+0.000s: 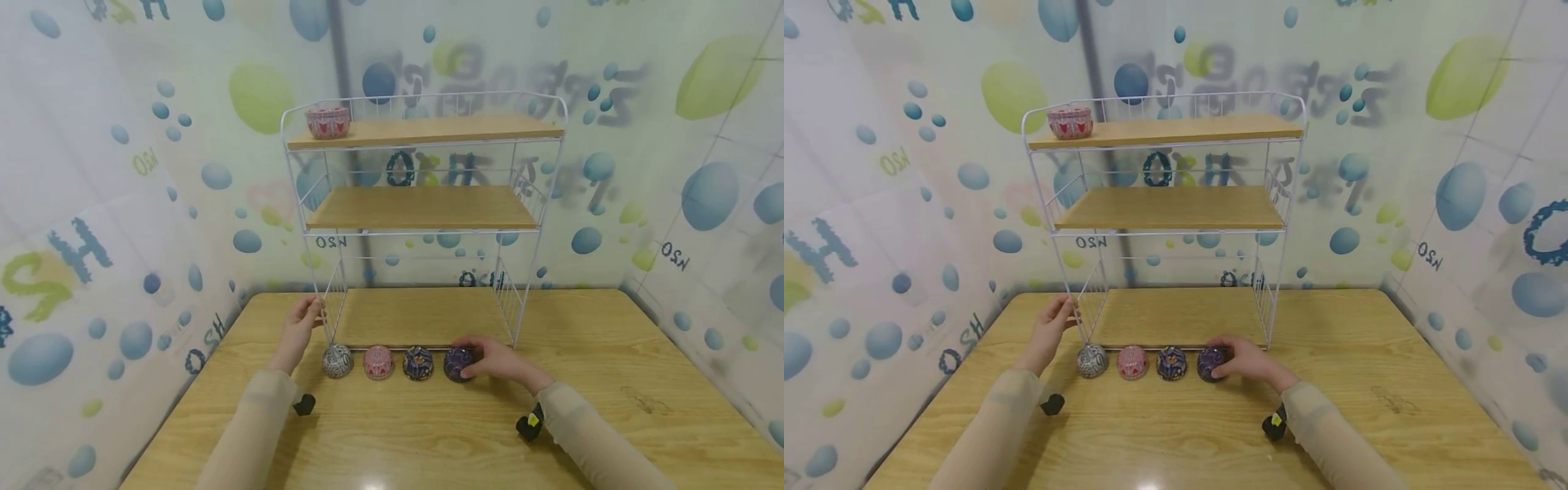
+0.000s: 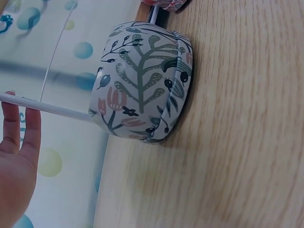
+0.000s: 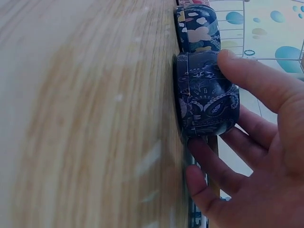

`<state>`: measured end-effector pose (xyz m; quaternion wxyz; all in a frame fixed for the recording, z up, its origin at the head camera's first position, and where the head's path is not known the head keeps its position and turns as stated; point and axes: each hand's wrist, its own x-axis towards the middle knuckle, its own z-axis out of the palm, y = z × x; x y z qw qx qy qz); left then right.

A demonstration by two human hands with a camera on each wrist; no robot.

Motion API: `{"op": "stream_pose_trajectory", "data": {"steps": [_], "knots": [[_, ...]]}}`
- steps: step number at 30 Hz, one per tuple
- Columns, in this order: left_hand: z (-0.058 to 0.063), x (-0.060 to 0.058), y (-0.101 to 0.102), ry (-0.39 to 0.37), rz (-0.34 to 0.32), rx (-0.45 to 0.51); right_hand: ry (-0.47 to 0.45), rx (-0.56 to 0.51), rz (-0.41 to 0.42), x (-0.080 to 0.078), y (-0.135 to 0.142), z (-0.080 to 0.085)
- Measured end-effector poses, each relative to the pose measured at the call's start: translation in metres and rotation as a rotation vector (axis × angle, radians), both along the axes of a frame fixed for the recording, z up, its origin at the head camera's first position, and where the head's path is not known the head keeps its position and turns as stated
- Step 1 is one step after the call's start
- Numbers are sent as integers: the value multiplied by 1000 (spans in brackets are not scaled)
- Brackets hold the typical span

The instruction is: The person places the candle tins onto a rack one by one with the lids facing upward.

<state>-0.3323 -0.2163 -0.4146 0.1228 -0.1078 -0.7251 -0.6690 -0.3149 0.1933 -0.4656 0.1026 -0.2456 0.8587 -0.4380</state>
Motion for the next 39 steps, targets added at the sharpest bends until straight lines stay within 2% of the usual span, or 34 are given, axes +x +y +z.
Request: {"op": "stream_pose_trajectory", "data": {"steps": [15, 23, 27, 31, 36, 39], "knots": [[-1, -1, -2, 11, -7, -14, 10, 30, 1, 0, -1, 1], [-22, -18, -9, 42, -4, 6, 29, 46, 1, 0, -1, 1], [-23, -18, -8, 57, -1, -5, 40, 50, -1, 0, 0, -1], [-21, -17, -7, 46, -5, 2, 49, 57, -7, 1, 0, -1], [-5, -4, -3, 30, -17, -13, 48, 60, -5, 0, 0, -1], [-2, -1, -1, 16, -9, -17, 45, 58, 3, -1, 0, -2]]}}
